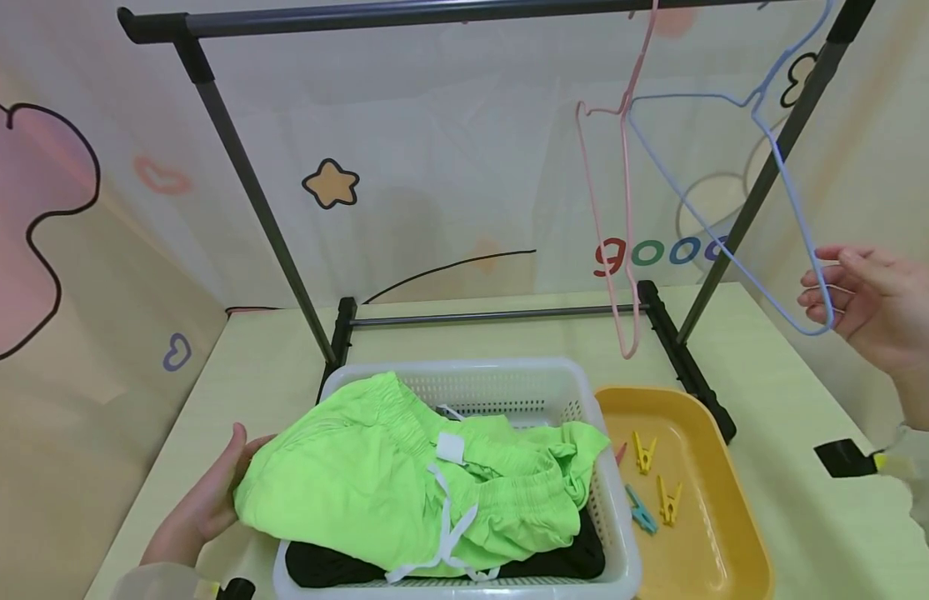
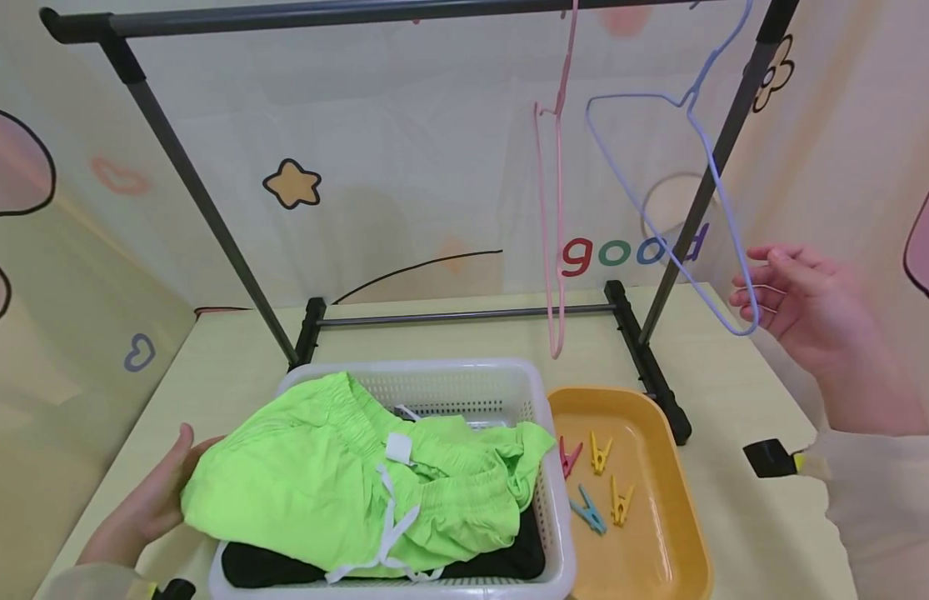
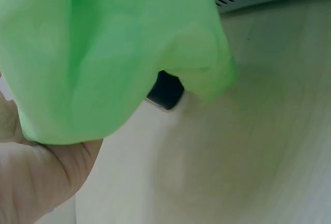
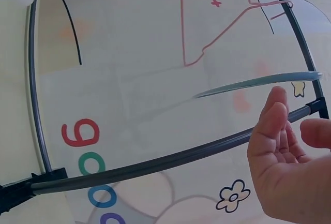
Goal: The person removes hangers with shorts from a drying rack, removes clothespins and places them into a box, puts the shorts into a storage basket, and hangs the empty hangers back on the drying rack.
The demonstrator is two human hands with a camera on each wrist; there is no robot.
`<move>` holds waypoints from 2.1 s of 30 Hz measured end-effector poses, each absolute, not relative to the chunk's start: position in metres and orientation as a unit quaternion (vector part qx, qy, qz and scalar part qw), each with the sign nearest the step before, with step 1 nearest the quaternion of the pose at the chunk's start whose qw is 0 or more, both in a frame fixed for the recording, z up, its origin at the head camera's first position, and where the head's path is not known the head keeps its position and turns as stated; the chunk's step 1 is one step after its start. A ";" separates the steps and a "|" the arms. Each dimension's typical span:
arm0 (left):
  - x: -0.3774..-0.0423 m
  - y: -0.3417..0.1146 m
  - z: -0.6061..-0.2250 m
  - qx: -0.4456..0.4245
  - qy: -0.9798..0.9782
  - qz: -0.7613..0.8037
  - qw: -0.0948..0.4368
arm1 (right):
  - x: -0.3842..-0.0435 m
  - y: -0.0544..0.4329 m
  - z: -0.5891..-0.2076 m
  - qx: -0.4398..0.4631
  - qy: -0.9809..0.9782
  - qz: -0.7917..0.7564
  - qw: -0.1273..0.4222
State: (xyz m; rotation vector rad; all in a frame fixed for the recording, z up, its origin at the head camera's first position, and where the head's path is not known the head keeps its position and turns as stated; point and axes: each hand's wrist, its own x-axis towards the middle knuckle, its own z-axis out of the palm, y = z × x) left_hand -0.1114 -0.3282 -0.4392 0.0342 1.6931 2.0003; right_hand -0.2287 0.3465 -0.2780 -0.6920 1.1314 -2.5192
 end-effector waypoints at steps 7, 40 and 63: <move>-0.113 -0.328 -0.426 0.077 0.525 0.805 0.267 | -0.231 0.342 -0.303 -0.197 0.378 -0.885 0.189; -0.121 -0.254 -0.368 0.117 0.753 0.608 0.222 | -0.216 0.248 -0.344 -0.167 0.734 -0.627 0.200; -0.124 -0.205 -0.366 0.176 0.854 0.391 0.294 | -0.188 0.185 -0.361 -0.303 0.790 -0.470 0.252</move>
